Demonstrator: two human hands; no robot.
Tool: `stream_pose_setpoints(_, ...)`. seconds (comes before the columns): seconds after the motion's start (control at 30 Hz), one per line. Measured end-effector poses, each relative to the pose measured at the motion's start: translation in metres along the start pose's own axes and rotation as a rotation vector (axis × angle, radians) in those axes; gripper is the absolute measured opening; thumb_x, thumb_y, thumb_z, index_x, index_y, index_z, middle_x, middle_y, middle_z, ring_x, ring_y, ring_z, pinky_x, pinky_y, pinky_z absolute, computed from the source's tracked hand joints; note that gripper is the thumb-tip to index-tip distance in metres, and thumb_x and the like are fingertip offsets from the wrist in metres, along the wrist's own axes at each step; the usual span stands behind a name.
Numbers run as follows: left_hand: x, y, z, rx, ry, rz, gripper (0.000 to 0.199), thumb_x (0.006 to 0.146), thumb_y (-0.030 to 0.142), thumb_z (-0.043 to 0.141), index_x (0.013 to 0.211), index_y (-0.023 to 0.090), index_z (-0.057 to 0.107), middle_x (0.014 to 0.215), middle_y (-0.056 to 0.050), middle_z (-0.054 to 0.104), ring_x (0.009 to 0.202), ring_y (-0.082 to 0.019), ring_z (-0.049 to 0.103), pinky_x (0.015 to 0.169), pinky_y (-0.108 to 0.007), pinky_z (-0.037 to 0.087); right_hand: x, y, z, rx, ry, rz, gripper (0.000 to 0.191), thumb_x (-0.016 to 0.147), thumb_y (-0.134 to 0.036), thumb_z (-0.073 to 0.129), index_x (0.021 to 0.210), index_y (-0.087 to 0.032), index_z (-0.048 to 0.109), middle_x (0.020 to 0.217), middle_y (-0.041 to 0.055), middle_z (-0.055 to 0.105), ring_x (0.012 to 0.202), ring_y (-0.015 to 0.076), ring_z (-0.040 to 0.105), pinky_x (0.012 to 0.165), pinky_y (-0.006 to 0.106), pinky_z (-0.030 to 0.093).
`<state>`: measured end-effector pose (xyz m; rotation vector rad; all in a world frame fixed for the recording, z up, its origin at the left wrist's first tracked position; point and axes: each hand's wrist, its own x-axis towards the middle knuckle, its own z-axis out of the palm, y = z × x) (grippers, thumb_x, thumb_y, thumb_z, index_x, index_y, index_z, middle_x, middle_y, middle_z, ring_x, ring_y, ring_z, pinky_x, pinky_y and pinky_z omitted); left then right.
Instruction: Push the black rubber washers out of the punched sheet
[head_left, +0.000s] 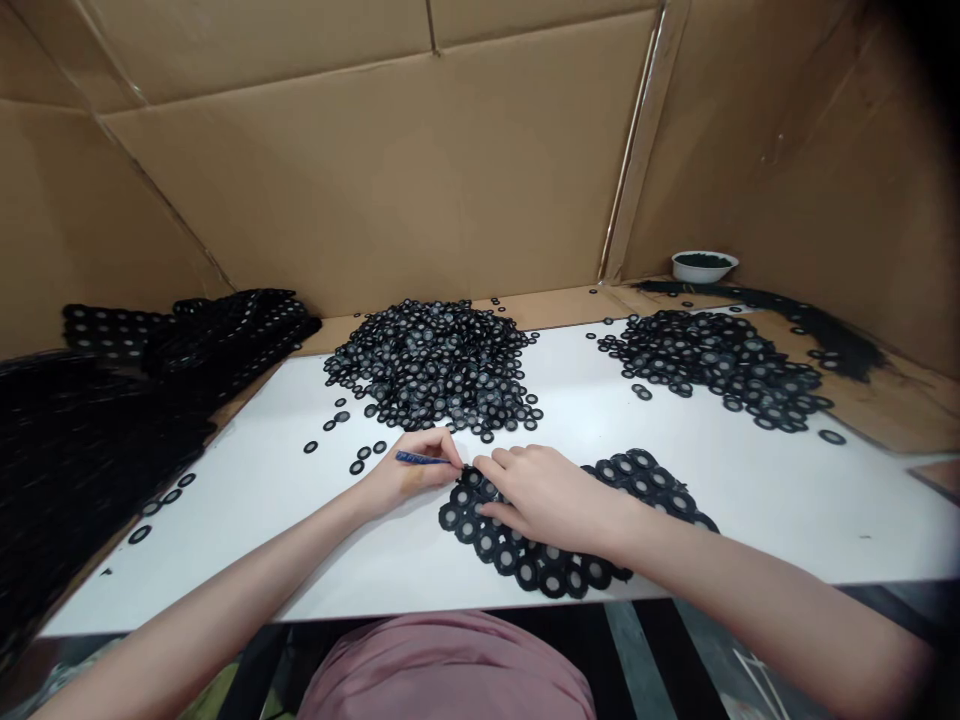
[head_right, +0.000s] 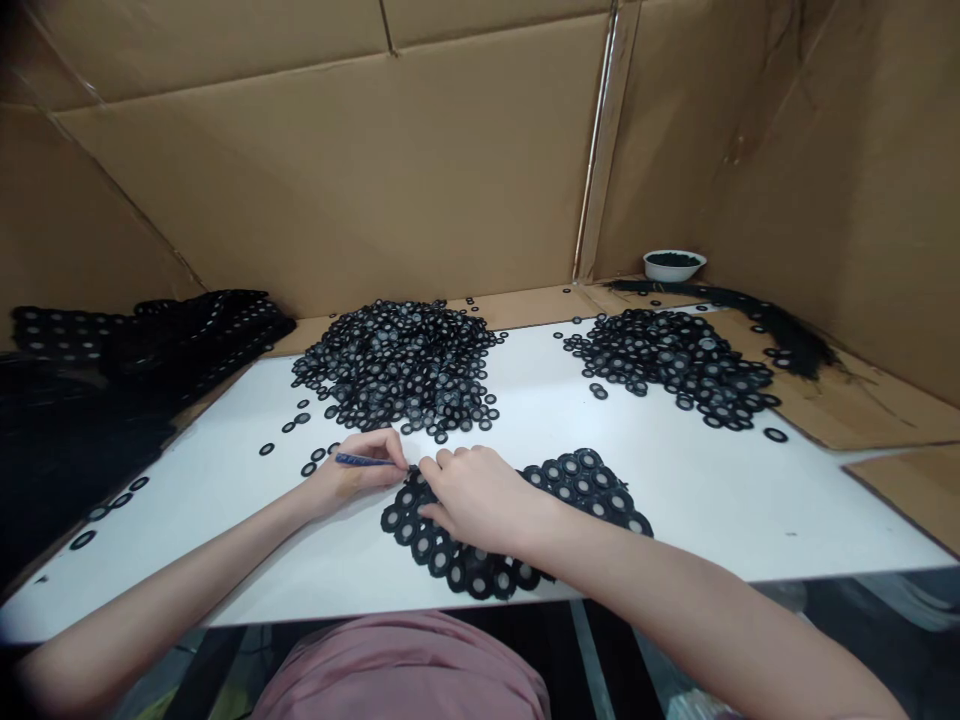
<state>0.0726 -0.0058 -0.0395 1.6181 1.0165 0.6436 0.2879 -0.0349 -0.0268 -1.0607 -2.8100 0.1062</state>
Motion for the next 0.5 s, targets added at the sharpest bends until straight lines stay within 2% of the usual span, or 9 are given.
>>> stream_pose_setpoints(0.5,0.0003,-0.0004,0.0008,-0.026,-0.036,0.013,0.008,0.077,0.018,0.063,0.077,0.012,0.057,0.066,0.001,0.053,0.06,-0.008,0.042,0.054,-0.019,0.03,-0.0028,0.002,-0.0007,0.013,0.006,-0.008,0.028,0.09,-0.038,0.054,0.107,-0.015,0.055,0.092,0.0065,0.064,0.079,0.0251,0.062,0.064,0.033,0.044)
